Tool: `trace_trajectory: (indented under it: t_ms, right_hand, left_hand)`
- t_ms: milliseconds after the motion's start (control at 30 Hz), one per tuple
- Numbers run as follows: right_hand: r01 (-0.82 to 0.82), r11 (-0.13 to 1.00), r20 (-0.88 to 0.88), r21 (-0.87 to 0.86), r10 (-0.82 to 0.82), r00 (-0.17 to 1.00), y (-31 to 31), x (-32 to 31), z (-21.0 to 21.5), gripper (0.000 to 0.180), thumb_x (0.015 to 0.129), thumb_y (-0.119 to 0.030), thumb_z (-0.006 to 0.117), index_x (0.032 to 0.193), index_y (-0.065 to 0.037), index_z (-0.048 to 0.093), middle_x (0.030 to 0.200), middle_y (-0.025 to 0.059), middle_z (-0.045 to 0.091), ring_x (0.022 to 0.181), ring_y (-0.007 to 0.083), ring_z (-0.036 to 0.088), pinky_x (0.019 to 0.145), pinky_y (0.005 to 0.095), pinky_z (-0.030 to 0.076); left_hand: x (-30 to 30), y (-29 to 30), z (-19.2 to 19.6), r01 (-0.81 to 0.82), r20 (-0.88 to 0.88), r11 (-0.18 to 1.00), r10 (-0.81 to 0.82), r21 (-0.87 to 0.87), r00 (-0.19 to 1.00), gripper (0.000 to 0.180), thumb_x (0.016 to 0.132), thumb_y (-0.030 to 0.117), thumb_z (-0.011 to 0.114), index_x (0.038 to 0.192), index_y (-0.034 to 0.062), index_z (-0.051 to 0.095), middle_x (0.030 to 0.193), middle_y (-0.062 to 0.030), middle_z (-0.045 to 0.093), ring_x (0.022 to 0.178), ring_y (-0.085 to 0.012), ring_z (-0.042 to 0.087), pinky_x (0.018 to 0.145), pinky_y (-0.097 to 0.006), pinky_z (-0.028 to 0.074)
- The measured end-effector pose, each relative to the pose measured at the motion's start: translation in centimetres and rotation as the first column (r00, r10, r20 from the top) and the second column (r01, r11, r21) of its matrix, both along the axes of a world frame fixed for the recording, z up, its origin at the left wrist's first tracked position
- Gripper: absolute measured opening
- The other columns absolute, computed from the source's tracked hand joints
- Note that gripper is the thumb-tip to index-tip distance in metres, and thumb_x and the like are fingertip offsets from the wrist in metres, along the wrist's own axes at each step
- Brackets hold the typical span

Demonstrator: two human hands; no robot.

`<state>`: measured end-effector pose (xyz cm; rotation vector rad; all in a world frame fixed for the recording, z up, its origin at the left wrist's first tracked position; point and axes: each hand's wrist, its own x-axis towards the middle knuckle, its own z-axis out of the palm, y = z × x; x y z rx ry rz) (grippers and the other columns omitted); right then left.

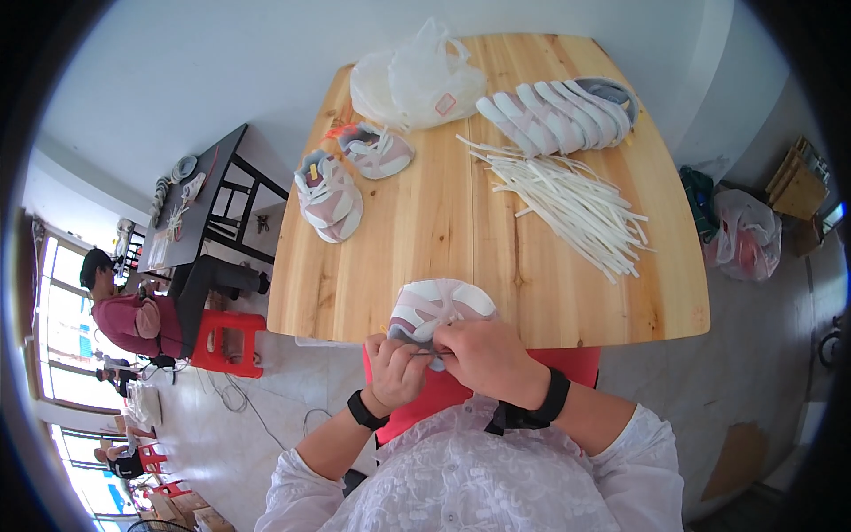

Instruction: Insert shoelaces into the eyelets of a shoe.

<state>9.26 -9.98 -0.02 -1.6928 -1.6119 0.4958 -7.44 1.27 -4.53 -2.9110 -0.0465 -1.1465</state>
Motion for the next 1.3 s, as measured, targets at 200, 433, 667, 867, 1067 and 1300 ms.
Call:
trace_trajectory:
  t_ms: [200,433,667,867,1067,1300]
  right_hand:
    - [-0.057,0.998,-0.023,-0.027,0.056,0.998,0.2,0.7,0.1,0.011,0.075,-0.013,0.070,0.084,-0.007,0.070,0.078,0.0072,0.065,0.076,0.0277,0.064,0.065,0.0393,0.050]
    - [-0.140,0.987,-0.024,-0.079,0.139,0.990,0.4,1.5,1.0,0.007,0.079,-0.013,0.066,0.081,-0.007,0.070,0.083,0.0091,0.064,0.079,0.0292,0.063,0.067,0.0413,0.050]
    - [-0.042,0.999,-0.111,-0.027,0.039,0.993,-0.5,-0.2,0.1,0.019,0.079,-0.002,0.066,0.098,-0.004,0.064,0.091,0.0102,0.064,0.080,0.0279,0.066,0.068,0.0372,0.053]
    - [0.155,0.981,-0.294,0.118,-0.114,0.949,-0.6,-1.4,-0.4,0.031,0.078,0.006,0.064,0.107,-0.003,0.058,0.090,0.0118,0.066,0.083,0.0271,0.068,0.070,0.0350,0.055]
    - [0.146,0.965,-0.112,0.217,-0.123,0.986,-0.5,-2.3,0.6,0.033,0.077,0.003,0.069,0.107,-0.004,0.058,0.089,0.0124,0.066,0.079,0.0272,0.069,0.066,0.0341,0.055]
    - [0.378,0.807,-0.015,0.453,-0.418,0.909,0.6,-0.1,4.4,0.048,0.074,-0.014,0.078,0.117,-0.007,0.058,0.087,0.0132,0.065,0.072,0.0286,0.066,0.060,0.0381,0.052]
  left_hand:
    - [-0.1,0.3,-0.3,0.008,0.018,1.000,-0.008,0.016,1.000,0.021,0.066,0.012,0.066,0.087,0.0120,0.063,0.090,-0.0015,0.056,0.077,-0.0202,0.053,0.070,-0.041,0.035]
    - [0.1,0.4,-0.5,-0.016,0.033,0.999,0.015,0.038,0.999,0.015,0.073,0.018,0.066,0.088,0.0151,0.065,0.090,0.0016,0.059,0.077,-0.0153,0.054,0.070,-0.040,0.035]
    - [0.3,-0.1,0.1,-0.093,0.077,0.983,0.106,-0.157,0.991,0.021,0.075,0.009,0.068,0.095,0.0125,0.060,0.090,-0.0015,0.056,0.082,-0.0175,0.055,0.070,-0.039,0.038]
    - [0.0,-3.3,1.3,-0.029,0.064,0.231,0.386,-0.973,0.920,0.031,0.095,0.005,0.058,0.119,-0.0008,0.039,0.095,-0.0072,0.058,0.085,-0.0133,0.059,0.070,-0.026,0.051]
    - [0.3,-2.3,2.8,0.119,0.053,-0.286,0.227,-0.951,0.972,0.025,0.097,0.002,0.053,0.119,-0.0012,0.041,0.109,-0.0133,0.062,0.095,-0.0174,0.065,0.076,-0.029,0.059]
    - [0.6,-0.9,4.3,0.167,0.117,-0.194,0.245,-0.967,0.962,0.022,0.097,0.002,0.052,0.116,-0.0006,0.043,0.108,-0.0120,0.062,0.094,-0.0173,0.065,0.075,-0.030,0.060]
